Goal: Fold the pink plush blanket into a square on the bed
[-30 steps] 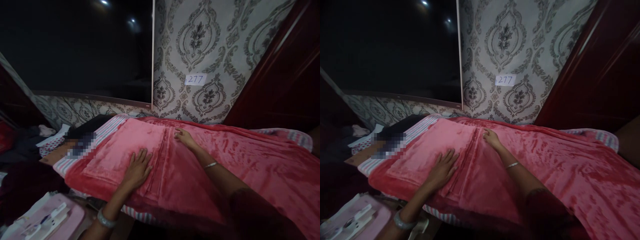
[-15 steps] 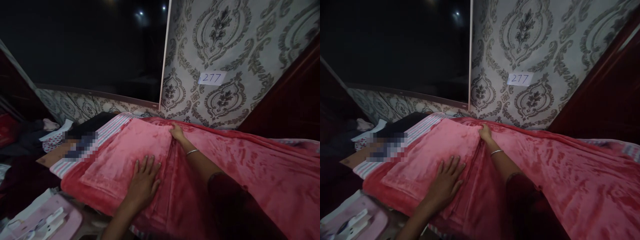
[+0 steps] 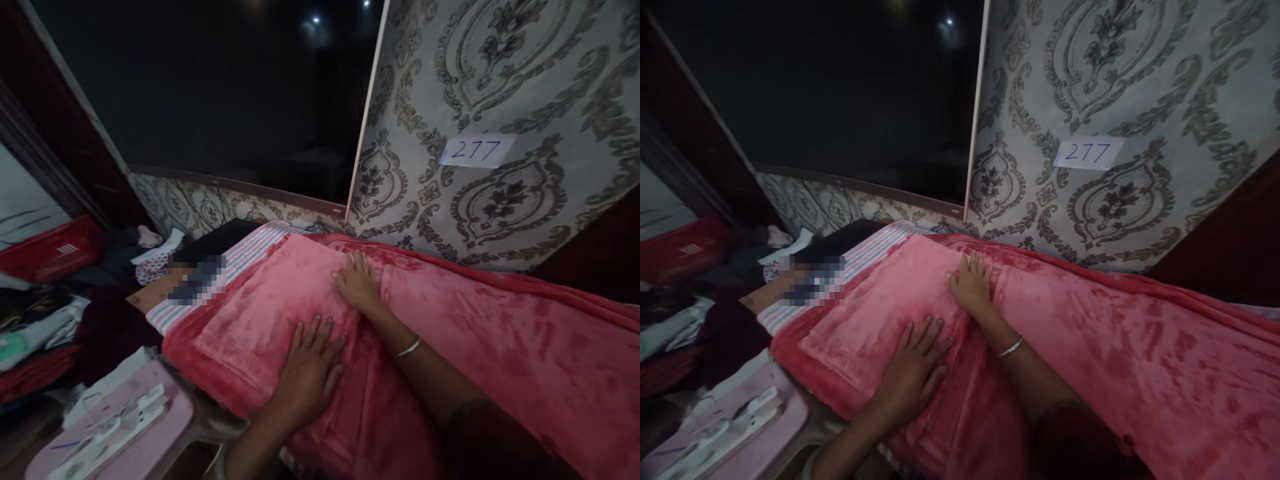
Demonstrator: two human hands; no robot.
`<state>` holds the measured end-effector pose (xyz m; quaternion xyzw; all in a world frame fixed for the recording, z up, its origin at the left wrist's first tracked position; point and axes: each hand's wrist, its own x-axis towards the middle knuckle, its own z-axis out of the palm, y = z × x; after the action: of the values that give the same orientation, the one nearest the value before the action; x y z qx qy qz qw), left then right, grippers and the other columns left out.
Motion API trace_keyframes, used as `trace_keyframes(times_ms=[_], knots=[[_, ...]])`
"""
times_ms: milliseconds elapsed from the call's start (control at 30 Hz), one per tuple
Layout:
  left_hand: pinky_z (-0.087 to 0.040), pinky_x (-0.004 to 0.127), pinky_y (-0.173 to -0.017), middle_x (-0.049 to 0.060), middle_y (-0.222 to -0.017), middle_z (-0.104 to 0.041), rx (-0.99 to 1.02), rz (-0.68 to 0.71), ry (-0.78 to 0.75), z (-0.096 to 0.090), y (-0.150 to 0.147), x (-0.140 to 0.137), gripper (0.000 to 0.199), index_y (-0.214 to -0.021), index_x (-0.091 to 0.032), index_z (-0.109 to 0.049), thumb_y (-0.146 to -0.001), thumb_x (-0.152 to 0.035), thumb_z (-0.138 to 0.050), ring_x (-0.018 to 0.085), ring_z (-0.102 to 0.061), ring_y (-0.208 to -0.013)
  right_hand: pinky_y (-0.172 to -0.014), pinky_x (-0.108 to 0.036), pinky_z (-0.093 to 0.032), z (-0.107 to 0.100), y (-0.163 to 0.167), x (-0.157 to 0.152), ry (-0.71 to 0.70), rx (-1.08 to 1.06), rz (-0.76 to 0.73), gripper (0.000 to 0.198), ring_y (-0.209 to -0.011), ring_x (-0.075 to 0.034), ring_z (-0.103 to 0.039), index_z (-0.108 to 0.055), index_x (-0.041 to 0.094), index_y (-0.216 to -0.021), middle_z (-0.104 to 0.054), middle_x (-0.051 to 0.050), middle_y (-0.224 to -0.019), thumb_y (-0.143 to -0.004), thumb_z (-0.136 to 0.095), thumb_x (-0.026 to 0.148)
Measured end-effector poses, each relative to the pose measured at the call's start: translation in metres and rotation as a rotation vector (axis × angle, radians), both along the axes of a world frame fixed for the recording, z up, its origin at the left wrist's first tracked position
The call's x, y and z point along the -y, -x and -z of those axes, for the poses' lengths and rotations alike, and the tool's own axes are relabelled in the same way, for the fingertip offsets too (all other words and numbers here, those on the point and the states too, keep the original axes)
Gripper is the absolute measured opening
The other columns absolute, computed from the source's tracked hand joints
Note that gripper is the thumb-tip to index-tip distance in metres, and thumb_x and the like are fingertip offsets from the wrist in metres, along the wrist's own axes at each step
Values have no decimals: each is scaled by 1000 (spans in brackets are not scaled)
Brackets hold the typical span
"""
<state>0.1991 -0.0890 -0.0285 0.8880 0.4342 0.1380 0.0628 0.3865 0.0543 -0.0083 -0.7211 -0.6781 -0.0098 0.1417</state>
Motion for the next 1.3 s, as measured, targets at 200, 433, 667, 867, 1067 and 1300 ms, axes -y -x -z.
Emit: trace_keyframes(times_ms=[200, 433, 667, 867, 1067, 1300], knots=[[-31, 66, -123, 8, -162, -46, 24, 38, 114, -16, 10, -2, 52, -148, -29, -57, -96, -26, -53, 34, -35, -153, -124, -55, -14, 26, 7, 8, 68, 73, -22, 75, -156, -37, -23, -35, 6, -161, -28, -24, -167, -104, -37, 54], [-30, 45, -127, 17, -164, -41, 14, -24, 189, -72, -5, -113, 56, -155, -10, -44, -103, -29, -38, 28, -36, -153, -123, -59, -16, 27, 5, 7, 38, 68, -33, 76, -155, -39, -26, -36, 7, -161, -30, -26, -166, -104, -34, 57], [-4, 58, -128, 14, -170, -26, -201, -162, 118, -47, -9, -221, 63, -161, -18, -34, -105, -47, -36, 28, -18, -160, -125, -55, -14, 22, 7, 9, 82, 71, -29, 74, -157, -35, -23, -34, 8, -162, -28, -23, -168, -105, -35, 54], [-8, 65, -125, 18, -170, -25, -167, -344, 57, -24, 23, -251, 64, -160, -16, -35, -106, -50, -31, 33, -19, -159, -126, -56, -12, 22, 5, 8, 93, 73, -43, 73, -157, -36, -20, -34, 9, -162, -27, -21, -168, -105, -36, 54], [-18, 56, -126, 10, -171, -28, -187, -442, 114, -27, 30, -263, 61, -161, -23, -35, -106, -50, -27, 30, -22, -158, -126, -54, -11, 19, 7, 9, 143, 32, -31, 74, -159, -33, -16, -29, 11, -164, -21, -18, -171, -105, -35, 56], [-18, 57, -127, 11, -168, -35, -96, -364, -180, -34, 27, -249, 57, -157, -19, -43, -106, -40, -28, 29, -25, -158, -126, -52, -14, -2, -2, 5, 91, -43, -44, 70, -159, -31, -17, -31, 11, -164, -23, -18, -171, -106, -36, 50]])
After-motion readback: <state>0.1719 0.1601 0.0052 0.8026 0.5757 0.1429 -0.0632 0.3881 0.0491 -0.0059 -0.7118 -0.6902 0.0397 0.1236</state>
